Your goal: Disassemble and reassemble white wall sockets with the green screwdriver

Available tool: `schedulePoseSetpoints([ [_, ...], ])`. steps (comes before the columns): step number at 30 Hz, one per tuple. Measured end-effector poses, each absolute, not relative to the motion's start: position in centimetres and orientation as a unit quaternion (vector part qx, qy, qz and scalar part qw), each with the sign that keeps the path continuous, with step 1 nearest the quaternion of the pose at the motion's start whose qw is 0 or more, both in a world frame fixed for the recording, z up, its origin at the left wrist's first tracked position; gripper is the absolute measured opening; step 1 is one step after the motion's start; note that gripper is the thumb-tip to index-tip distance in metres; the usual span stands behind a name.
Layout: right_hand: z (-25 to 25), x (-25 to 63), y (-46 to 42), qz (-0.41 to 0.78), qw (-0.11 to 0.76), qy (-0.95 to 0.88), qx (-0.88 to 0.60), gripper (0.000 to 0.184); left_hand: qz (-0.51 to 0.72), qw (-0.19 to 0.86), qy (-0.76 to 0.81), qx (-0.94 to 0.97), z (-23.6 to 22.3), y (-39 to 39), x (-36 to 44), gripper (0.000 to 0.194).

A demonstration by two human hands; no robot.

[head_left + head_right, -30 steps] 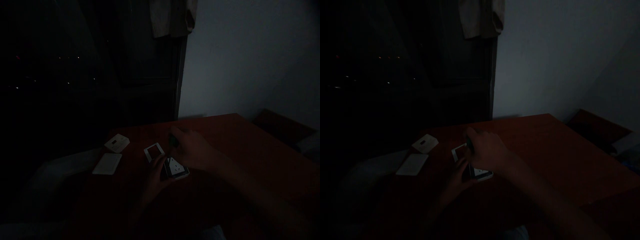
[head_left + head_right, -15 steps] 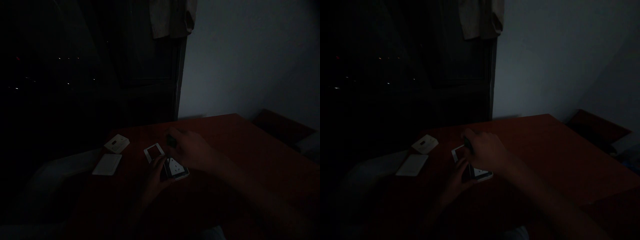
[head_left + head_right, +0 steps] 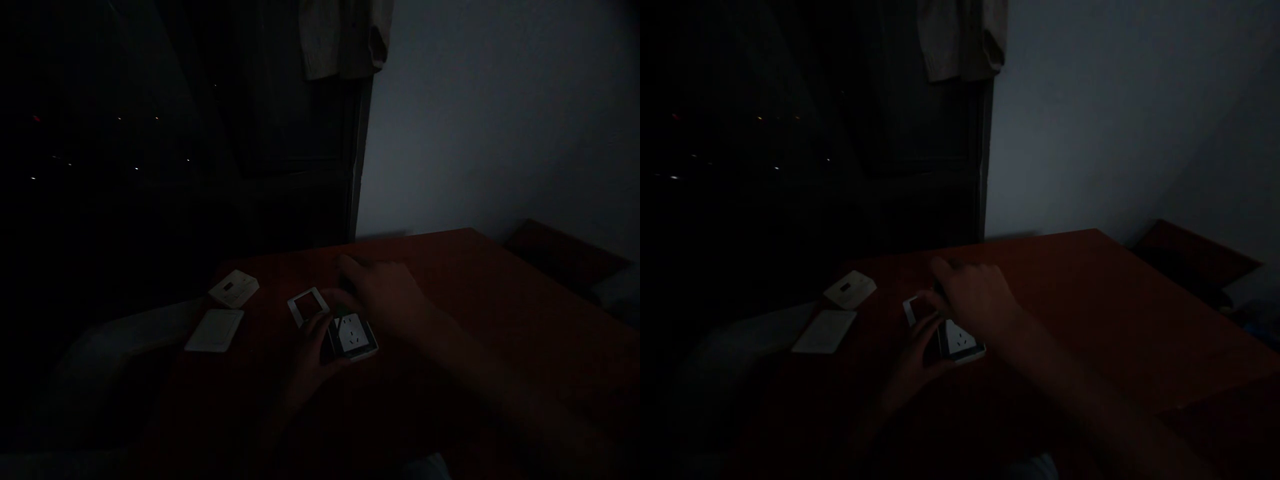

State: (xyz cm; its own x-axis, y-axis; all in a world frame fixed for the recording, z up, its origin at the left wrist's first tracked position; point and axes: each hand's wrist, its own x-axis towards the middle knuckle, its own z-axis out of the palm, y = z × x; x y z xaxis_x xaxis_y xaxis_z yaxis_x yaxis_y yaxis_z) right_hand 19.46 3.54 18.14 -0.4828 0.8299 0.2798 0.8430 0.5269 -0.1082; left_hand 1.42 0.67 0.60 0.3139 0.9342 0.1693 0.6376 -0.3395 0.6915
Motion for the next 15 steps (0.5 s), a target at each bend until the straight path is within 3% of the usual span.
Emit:
schedulePoseSetpoints([
  [6,18.34,19.84,3.52,0.085,0.188,-0.894,-0.398,0.037,0.281,0.258,0.517,0.766,0.63,0.66,1.47,0.075],
  [11,17.83,19.48,3.58,0.007,0.167,-0.872,-0.459,0.033,0.277,0.262,0.521,0.764,1.16,0.6,1.61,0.072],
  [15,17.7,19.54,3.41,0.042,0.196,-0.88,-0.43,0.038,0.28,0.257,0.521,0.764,1.37,0.55,1.56,0.075],
])
